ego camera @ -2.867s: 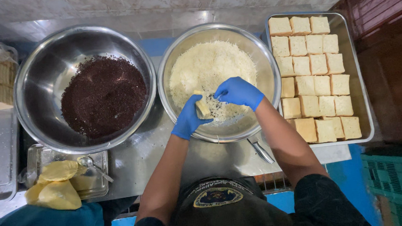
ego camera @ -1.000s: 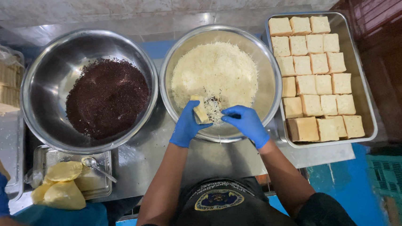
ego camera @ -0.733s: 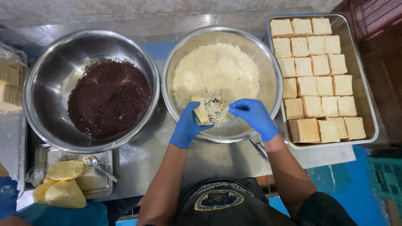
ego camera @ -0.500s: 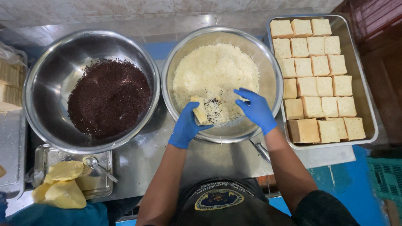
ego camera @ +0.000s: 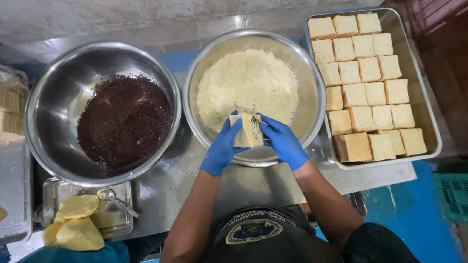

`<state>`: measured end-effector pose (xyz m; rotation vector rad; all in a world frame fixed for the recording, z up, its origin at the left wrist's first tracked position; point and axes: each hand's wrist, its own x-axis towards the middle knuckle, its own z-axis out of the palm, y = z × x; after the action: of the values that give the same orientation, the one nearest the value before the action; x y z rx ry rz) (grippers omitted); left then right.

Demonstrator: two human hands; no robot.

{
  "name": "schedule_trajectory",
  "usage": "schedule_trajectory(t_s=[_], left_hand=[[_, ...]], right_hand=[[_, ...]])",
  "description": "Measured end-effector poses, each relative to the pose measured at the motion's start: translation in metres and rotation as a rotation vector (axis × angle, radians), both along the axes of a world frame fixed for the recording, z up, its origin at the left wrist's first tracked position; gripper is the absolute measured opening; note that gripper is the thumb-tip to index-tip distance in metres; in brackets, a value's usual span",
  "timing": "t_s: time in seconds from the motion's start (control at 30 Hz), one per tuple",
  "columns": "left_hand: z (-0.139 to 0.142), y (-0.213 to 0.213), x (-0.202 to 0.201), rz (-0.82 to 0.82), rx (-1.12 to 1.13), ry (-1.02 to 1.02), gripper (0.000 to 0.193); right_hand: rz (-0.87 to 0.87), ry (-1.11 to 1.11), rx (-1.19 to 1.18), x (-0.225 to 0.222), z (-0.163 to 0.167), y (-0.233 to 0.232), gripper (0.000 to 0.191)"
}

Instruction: The person takes slices of bread, spoons dark chocolate filling into the middle of each slice, presses the slices together, coats the filled bread in a bowl of white grated coating, and places the finished pieces onto a metal tray. A second worker at the same table spreads a yellow substance on other bread slices.

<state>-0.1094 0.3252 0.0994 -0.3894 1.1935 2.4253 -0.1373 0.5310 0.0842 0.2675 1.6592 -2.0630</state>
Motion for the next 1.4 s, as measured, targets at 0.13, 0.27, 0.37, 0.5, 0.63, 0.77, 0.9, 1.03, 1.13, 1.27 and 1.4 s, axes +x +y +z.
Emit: schedule_trajectory(t_s=[0.13,0.27,0.37,0.5,0.63,0.77,0.9,1.03,1.13,1.27,1.4], left_hand=[[-0.001,0.021,0.001,0.078,-0.161,0.042,0.077],[-0.013,0.038,-0.001,0.195,-0.269,0.210,0.078],[-0.020,0.044,0.002,0.150,-0.568,0.221,0.071],[-0.020,0.052,-0.003,0.108,-0.269,0.039,0.058],[-0.007,0.063,-0.001,-0.007,-0.179,0.027,0.058],[0.006,0.075,-0.003,-0.112,-0.209,0.007,0.060],[0.007,0.078,-0.003,-0.118,-0.207,-0.020,0.062],[0.001,0.077,0.002,-0.089,-0.257,-0.074,0.064],[-0.003,0.082,0.005,-0.065,-0.274,-0.111,0.065],[-0.002,0.095,0.008,-0.056,-0.267,-0.123,0.065],[0.006,0.108,0.009,-0.051,-0.272,-0.131,0.065]], right_hand=[[-0.025,0.015,0.022,0.005,0.000,-0.001,0.049],[-0.051,-0.014,-0.111,0.012,-0.005,0.005,0.053],[-0.005,0.113,0.069,0.014,-0.014,0.007,0.060],[-0.076,0.033,0.015,0.013,-0.021,0.019,0.063],[-0.164,-0.033,-0.154,0.017,-0.020,0.061,0.062],[-0.224,0.013,-0.236,0.012,-0.021,0.151,0.067],[-0.342,0.098,0.071,0.018,-0.010,0.293,0.075],[-0.412,0.094,0.127,0.030,0.007,0.412,0.067],[-0.428,-0.012,0.424,0.034,0.004,0.449,0.064],[-0.358,-0.101,0.346,0.031,-0.014,0.455,0.062],[-0.251,-0.143,0.465,0.027,-0.026,0.452,0.059]])
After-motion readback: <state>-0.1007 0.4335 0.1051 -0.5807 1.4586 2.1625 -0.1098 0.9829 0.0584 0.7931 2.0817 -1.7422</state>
